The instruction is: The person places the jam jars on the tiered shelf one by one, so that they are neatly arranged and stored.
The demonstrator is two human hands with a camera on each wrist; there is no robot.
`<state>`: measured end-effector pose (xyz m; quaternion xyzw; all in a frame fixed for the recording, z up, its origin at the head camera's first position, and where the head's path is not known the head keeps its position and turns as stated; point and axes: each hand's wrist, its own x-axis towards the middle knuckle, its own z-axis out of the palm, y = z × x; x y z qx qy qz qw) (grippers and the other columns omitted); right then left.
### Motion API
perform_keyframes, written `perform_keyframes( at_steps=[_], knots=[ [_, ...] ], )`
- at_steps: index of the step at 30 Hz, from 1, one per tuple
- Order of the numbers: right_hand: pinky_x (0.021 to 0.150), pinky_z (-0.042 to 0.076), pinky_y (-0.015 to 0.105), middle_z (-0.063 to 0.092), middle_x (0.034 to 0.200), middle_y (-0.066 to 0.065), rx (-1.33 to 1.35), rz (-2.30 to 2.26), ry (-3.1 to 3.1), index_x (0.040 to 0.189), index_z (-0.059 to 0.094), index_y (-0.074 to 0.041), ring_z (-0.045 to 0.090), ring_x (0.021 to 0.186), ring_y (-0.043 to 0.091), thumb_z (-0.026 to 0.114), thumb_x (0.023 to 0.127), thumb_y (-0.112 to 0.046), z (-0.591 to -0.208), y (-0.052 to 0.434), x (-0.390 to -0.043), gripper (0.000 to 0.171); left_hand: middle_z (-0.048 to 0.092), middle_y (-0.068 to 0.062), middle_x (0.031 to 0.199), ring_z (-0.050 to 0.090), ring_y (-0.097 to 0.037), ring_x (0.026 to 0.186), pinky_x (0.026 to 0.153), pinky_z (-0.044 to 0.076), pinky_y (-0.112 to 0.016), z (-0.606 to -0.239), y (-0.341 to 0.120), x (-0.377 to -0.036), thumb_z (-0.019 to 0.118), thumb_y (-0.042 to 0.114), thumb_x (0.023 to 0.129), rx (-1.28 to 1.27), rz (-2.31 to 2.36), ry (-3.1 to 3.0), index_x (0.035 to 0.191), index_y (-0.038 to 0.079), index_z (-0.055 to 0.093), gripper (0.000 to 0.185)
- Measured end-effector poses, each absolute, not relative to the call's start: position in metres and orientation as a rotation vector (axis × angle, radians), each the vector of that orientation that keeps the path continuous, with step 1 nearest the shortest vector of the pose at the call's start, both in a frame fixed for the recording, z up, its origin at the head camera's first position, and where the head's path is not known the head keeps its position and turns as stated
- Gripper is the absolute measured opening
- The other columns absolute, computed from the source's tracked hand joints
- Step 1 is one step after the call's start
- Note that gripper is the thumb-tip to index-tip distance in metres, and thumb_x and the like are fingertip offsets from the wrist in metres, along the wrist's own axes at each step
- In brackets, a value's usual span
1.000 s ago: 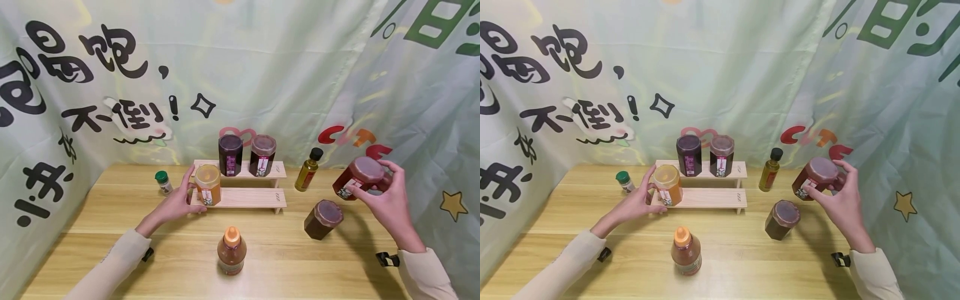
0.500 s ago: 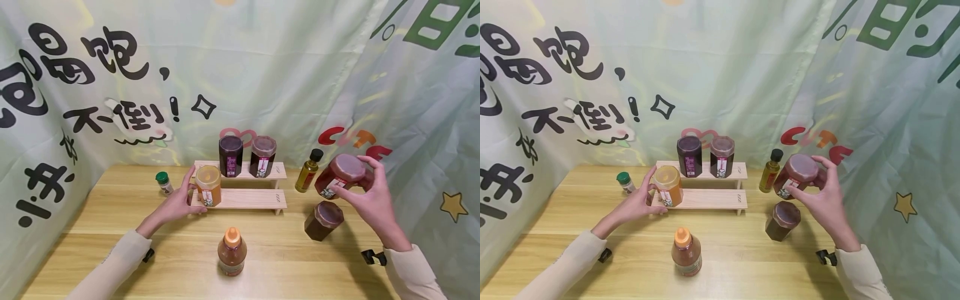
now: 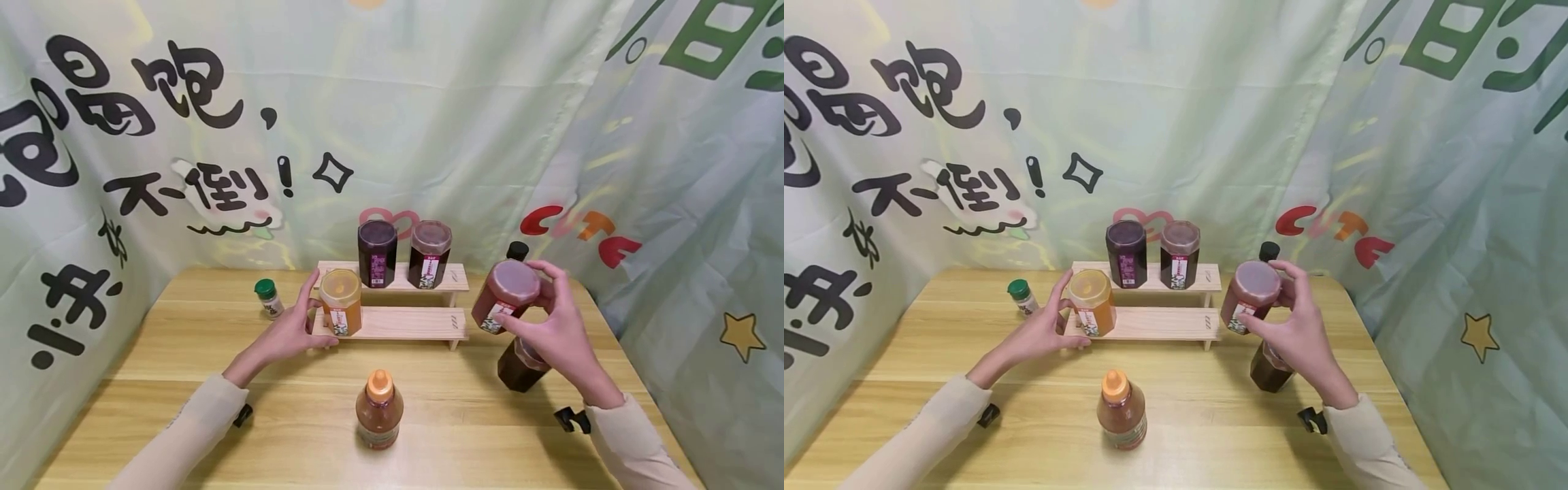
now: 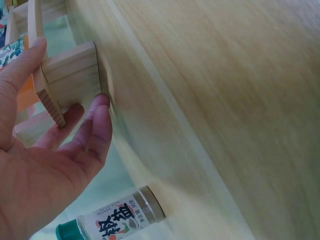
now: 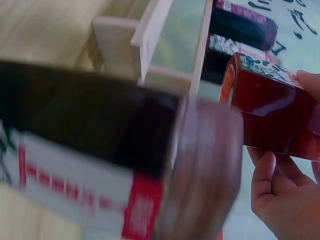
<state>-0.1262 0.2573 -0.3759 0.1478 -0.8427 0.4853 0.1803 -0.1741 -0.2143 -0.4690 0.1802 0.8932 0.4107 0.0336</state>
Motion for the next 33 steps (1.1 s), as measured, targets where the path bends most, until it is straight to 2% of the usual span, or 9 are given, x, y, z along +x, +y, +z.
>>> perform_keyframes(
  at_steps=[8, 14, 22, 28, 33],
  knots=[
    [0.091, 0.051, 0.019, 0.067, 0.134, 0.014, 0.511, 1.451, -2.345, 0.16, 0.037, -0.011, 0.065, 0.108, 0.017, 0.096, 0.081, 0.002, -0.387, 0.227, -0.134, 0.099, 0.062, -0.029, 0.147, 0.062, -0.018, 0.07, 0.066, 0.052, -0.041, -0.468, -0.214, -0.176, 0.1, 0.031, 0.083, 0.548, 1.261, 2.753, 0.175, 0.03, -0.012, 0.145],
    [0.091, 0.053, 0.021, 0.068, 0.133, 0.013, 0.546, 1.552, -2.335, 0.158, 0.038, -0.01, 0.066, 0.11, 0.018, 0.097, 0.081, 0.0, -0.395, 0.207, -0.139, 0.098, 0.062, -0.028, 0.147, 0.063, -0.018, 0.07, 0.067, 0.053, -0.041, -0.469, -0.214, -0.176, 0.099, 0.033, 0.083, 0.547, 1.266, 2.743, 0.175, 0.031, -0.012, 0.144],
    [0.094, 0.053, 0.03, 0.068, 0.133, 0.011, 0.582, 1.638, -2.341, 0.159, 0.039, -0.014, 0.065, 0.112, 0.023, 0.098, 0.081, -0.001, -0.411, 0.181, -0.146, 0.098, 0.062, -0.028, 0.148, 0.063, -0.018, 0.07, 0.065, 0.053, -0.04, -0.471, -0.214, -0.176, 0.1, 0.035, 0.083, 0.545, 1.275, 2.74, 0.175, 0.032, -0.012, 0.145],
    [0.098, 0.055, 0.036, 0.069, 0.131, 0.012, 0.614, 1.657, -2.363, 0.156, 0.039, -0.012, 0.067, 0.116, 0.024, 0.1, 0.078, -0.001, -0.418, 0.163, -0.148, 0.099, 0.063, -0.026, 0.147, 0.063, -0.018, 0.071, 0.066, 0.054, -0.04, -0.471, -0.215, -0.176, 0.1, 0.035, 0.082, 0.549, 1.275, 2.747, 0.175, 0.033, -0.011, 0.145],
    [0.103, 0.054, 0.037, 0.068, 0.135, 0.015, 0.619, 1.695, -2.384, 0.154, 0.039, -0.01, 0.067, 0.123, 0.027, 0.099, 0.078, 0.0, -0.421, 0.151, -0.15, 0.097, 0.063, -0.027, 0.147, 0.063, -0.018, 0.071, 0.065, 0.054, -0.039, -0.472, -0.215, -0.175, 0.1, 0.035, 0.083, 0.556, 1.287, 2.739, 0.175, 0.032, -0.011, 0.145]
  ],
)
